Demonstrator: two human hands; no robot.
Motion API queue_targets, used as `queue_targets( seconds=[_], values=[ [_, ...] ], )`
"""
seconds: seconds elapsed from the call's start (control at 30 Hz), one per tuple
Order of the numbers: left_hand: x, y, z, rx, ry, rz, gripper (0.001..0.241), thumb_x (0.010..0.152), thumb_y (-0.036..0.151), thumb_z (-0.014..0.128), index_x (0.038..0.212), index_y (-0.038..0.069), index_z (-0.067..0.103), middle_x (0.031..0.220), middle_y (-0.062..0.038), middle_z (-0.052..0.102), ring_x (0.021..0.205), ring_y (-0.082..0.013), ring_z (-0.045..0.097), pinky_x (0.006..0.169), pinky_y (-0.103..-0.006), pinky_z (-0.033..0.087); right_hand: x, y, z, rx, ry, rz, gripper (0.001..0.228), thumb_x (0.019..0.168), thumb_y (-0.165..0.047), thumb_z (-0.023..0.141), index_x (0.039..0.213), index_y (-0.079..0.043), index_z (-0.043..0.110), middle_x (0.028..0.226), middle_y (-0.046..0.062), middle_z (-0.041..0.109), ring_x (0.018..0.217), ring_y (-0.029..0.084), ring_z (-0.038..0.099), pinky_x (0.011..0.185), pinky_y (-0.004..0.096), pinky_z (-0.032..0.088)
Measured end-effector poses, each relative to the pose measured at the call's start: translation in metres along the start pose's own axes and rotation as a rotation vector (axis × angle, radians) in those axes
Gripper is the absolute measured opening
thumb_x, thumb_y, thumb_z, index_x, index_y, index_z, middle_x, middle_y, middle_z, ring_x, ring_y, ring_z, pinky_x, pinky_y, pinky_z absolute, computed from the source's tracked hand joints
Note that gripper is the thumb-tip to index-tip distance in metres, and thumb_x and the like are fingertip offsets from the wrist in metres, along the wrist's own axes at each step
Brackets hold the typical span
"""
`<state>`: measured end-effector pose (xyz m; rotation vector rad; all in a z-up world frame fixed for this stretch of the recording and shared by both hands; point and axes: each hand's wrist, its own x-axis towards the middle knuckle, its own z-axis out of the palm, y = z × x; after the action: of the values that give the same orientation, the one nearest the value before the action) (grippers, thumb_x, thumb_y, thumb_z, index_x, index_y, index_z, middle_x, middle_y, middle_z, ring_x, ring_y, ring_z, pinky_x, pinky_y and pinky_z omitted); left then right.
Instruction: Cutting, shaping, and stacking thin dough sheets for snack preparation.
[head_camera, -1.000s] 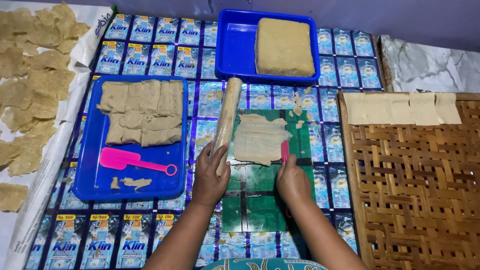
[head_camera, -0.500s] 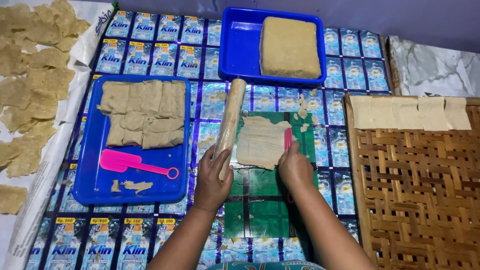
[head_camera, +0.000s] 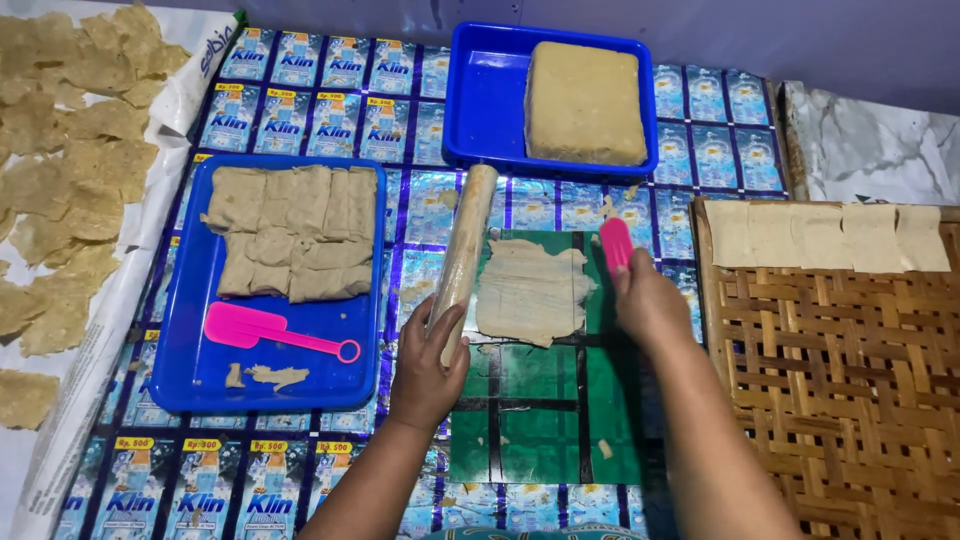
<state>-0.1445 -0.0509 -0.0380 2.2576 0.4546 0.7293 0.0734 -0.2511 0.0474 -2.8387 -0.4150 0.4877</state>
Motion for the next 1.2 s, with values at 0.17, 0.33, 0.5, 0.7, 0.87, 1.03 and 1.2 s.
queue_targets(
  seconds=[0.17, 0.33, 0.5, 0.7, 0.87, 1.03, 1.2],
  values=[
    [0.0, -0.001, 0.002, 0.004, -0.001, 0.004, 0.05, 0.09, 0.016, 0.069, 0.138, 0.026, 0.062, 0.137, -0.022, 0.052, 0.123, -0.0445, 0.059, 0.103, -0.0551, 0.049, 0.027, 0.062, -0.012, -0.284, 0.164, -0.212, 0.017, 0.099, -0.024, 0.053, 0.114, -0.021, 0.059, 0.116, 0.014, 0.063, 0.111, 0.042, 0.068, 0.088, 0.056, 0.056],
    [0.0, -0.001, 0.001, 0.018, 0.004, 0.016, 0.05, 0.09, 0.017, 0.069, 0.138, 0.026, 0.062, 0.136, -0.022, 0.053, 0.124, -0.044, 0.058, 0.103, -0.0544, 0.049, 0.037, 0.066, -0.009, -0.538, 0.283, -0.418, 0.012, 0.099, -0.039, 0.056, 0.102, -0.034, 0.067, 0.103, -0.007, 0.068, 0.113, 0.018, 0.067, 0.095, 0.037, 0.049],
    [0.001, 0.002, -0.001, 0.007, 0.0, 0.003, 0.049, 0.089, 0.015, 0.069, 0.136, 0.025, 0.063, 0.135, -0.023, 0.053, 0.122, -0.0446, 0.059, 0.102, -0.0551, 0.049, 0.057, 0.073, 0.008, -0.561, 0.453, -0.493, 0.005, 0.092, -0.04, 0.064, 0.088, -0.037, 0.062, 0.09, -0.016, 0.062, 0.1, 0.008, 0.064, 0.098, 0.033, 0.042],
    [-0.001, -0.002, 0.001, 0.024, 0.011, 0.018, 0.049, 0.089, 0.016, 0.07, 0.137, 0.025, 0.063, 0.135, -0.022, 0.054, 0.121, -0.0445, 0.06, 0.102, -0.055, 0.049, 0.062, 0.061, 0.004, -0.536, 0.437, -0.52, 0.005, 0.093, -0.036, 0.063, 0.088, -0.035, 0.065, 0.09, -0.013, 0.064, 0.097, 0.011, 0.065, 0.097, 0.036, 0.041],
    [-0.001, -0.001, 0.001, 0.023, 0.02, 0.019, 0.048, 0.089, 0.016, 0.069, 0.136, 0.025, 0.063, 0.135, -0.022, 0.054, 0.122, -0.0438, 0.06, 0.102, -0.0541, 0.049, 0.072, 0.063, 0.009, -0.534, 0.373, -0.526, 0.002, 0.088, -0.037, 0.065, 0.089, -0.037, 0.064, 0.093, -0.014, 0.063, 0.099, 0.011, 0.065, 0.097, 0.037, 0.04],
    [0.0, -0.001, 0.001, 0.027, 0.021, 0.021, 0.048, 0.089, 0.017, 0.069, 0.137, 0.026, 0.063, 0.135, -0.022, 0.054, 0.12, -0.0435, 0.06, 0.102, -0.054, 0.049, 0.072, 0.05, 0.013, -0.51, 0.341, -0.516, 0.002, 0.089, -0.037, 0.064, 0.087, -0.036, 0.065, 0.091, -0.014, 0.064, 0.099, 0.01, 0.066, 0.097, 0.038, 0.04],
    [0.0, 0.001, -0.001, 0.004, 0.016, 0.011, 0.049, 0.089, 0.016, 0.069, 0.136, 0.025, 0.063, 0.135, -0.023, 0.054, 0.121, -0.0445, 0.06, 0.102, -0.0547, 0.049, 0.068, 0.036, 0.018, -0.459, 0.359, -0.544, 0.002, 0.087, -0.033, 0.065, 0.087, -0.035, 0.066, 0.091, -0.012, 0.065, 0.097, 0.014, 0.066, 0.095, 0.04, 0.04]
  ],
)
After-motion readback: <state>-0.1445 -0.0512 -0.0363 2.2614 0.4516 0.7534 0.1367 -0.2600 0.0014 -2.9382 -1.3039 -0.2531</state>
